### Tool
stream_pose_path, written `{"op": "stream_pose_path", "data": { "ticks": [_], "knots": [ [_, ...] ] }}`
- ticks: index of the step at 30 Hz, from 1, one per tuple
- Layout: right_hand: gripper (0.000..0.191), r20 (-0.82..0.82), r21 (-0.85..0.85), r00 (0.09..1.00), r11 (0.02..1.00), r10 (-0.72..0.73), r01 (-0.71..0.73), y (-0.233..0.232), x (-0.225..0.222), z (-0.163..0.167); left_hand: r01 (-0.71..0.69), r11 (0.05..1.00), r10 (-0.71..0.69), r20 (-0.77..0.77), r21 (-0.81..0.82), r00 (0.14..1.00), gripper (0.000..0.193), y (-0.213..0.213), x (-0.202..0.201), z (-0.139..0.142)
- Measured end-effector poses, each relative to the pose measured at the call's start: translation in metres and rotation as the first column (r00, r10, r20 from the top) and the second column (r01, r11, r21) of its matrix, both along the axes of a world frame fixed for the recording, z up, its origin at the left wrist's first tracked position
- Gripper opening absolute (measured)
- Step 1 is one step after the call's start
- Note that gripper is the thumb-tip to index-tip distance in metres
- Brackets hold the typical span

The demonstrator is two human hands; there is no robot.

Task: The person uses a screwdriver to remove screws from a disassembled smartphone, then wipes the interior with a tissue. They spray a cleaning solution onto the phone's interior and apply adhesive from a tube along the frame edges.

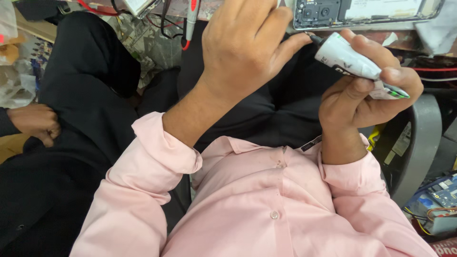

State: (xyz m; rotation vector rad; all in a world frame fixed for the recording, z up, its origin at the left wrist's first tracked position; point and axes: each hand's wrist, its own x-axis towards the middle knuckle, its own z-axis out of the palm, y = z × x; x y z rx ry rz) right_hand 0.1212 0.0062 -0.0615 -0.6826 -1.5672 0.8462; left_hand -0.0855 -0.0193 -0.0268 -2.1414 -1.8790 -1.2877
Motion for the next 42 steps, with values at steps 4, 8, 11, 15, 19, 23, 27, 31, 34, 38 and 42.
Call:
{"op": "stream_pose_path", "data": {
  "ticks": [4,8,11,15,19,23,27,31,34,38,42],
  "knots": [
    [0.027,0.007,-0.001,1.000,1.000,-0.007,0.007,0.000,-0.004,-0.002,0.008,1.000,-0.008,-0.003,-0.014,1.000,0.042,0.000,-0.001,0.002],
    [0.025,0.059,0.023,0.998,1.000,-0.007,0.006,0.000,-0.005,-0.002,0.006,0.999,-0.007,-0.011,-0.034,1.000,0.042,0.000,-0.001,0.004],
    [0.024,0.050,0.029,0.999,1.000,-0.011,0.009,0.000,-0.003,-0.001,0.000,0.999,-0.001,-0.025,-0.044,1.000,0.043,0.000,0.000,0.005],
    [0.024,0.065,0.053,0.998,0.999,-0.014,0.010,-0.002,-0.001,0.003,-0.013,0.999,0.012,-0.044,-0.039,0.999,0.043,-0.003,0.001,0.006],
    [0.023,0.065,0.054,0.998,0.999,0.000,-0.004,-0.001,-0.003,0.003,-0.022,0.999,0.019,-0.059,-0.037,0.998,0.043,-0.001,0.001,0.005],
    [0.021,0.122,0.074,0.992,0.997,-0.016,0.007,0.001,-0.002,0.004,-0.025,0.998,0.022,-0.068,-0.051,0.997,0.043,0.000,0.000,0.003],
    [0.019,0.107,0.078,0.994,0.997,-0.022,0.014,0.003,-0.002,0.005,-0.022,0.999,0.019,-0.063,-0.048,0.998,0.044,0.001,-0.001,0.002],
    [0.020,0.102,0.089,0.995,0.996,-0.020,0.011,0.004,0.000,0.006,-0.012,0.998,0.009,-0.064,-0.058,0.998,0.045,0.001,-0.002,-0.001],
    [0.020,0.100,0.098,0.994,0.995,-0.047,0.037,0.004,0.001,0.005,-0.015,0.998,0.011,-0.077,-0.054,0.997,0.047,-0.001,-0.003,-0.002],
    [0.019,0.077,0.124,0.996,0.992,-0.049,0.039,0.006,0.001,0.004,-0.012,0.998,0.007,-0.086,-0.057,0.996,0.046,0.000,-0.004,-0.004],
    [0.017,0.078,0.160,0.996,0.987,-0.044,0.031,0.009,0.001,0.005,-0.009,0.999,0.004,-0.088,-0.052,0.996,0.046,0.000,-0.004,-0.004]
  ]
}}
